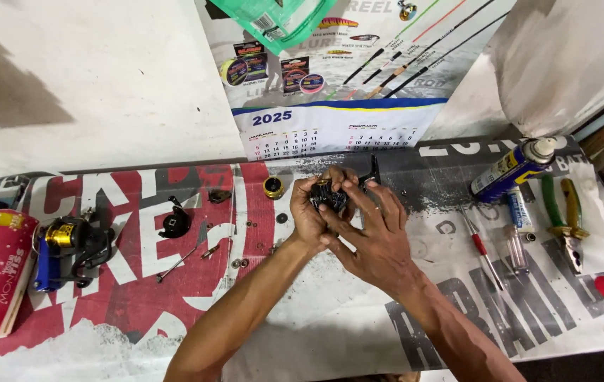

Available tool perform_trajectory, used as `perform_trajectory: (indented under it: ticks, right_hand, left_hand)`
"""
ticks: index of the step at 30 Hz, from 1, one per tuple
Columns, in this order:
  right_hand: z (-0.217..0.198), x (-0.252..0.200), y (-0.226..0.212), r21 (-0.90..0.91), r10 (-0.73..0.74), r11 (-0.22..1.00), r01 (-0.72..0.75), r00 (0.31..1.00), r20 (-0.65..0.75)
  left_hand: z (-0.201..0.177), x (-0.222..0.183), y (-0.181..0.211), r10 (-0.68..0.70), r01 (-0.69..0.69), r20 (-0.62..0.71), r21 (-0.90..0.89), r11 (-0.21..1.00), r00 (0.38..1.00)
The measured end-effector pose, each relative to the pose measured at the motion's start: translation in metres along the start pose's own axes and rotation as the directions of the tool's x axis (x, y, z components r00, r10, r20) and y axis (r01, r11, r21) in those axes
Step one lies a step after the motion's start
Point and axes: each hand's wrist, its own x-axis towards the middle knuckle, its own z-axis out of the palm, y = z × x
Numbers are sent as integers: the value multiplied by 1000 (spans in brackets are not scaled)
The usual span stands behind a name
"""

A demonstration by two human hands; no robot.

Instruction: Cleaning, lubricating, and reassembling the internal components of a fishing reel.

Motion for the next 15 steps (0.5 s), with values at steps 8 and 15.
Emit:
perform_trajectory:
  ticks: [8, 15]
  right_hand:
    - [-3, 0, 18, 5, -84, 996, 84, 996, -39]
    - [6, -12, -4, -2, 57, 998, -57, 998, 12]
  left_hand:
    - [32, -8, -7, 139, -124, -139, 114, 986, 980]
    - [59, -14, -17, 397, -322, -213, 312, 894, 893]
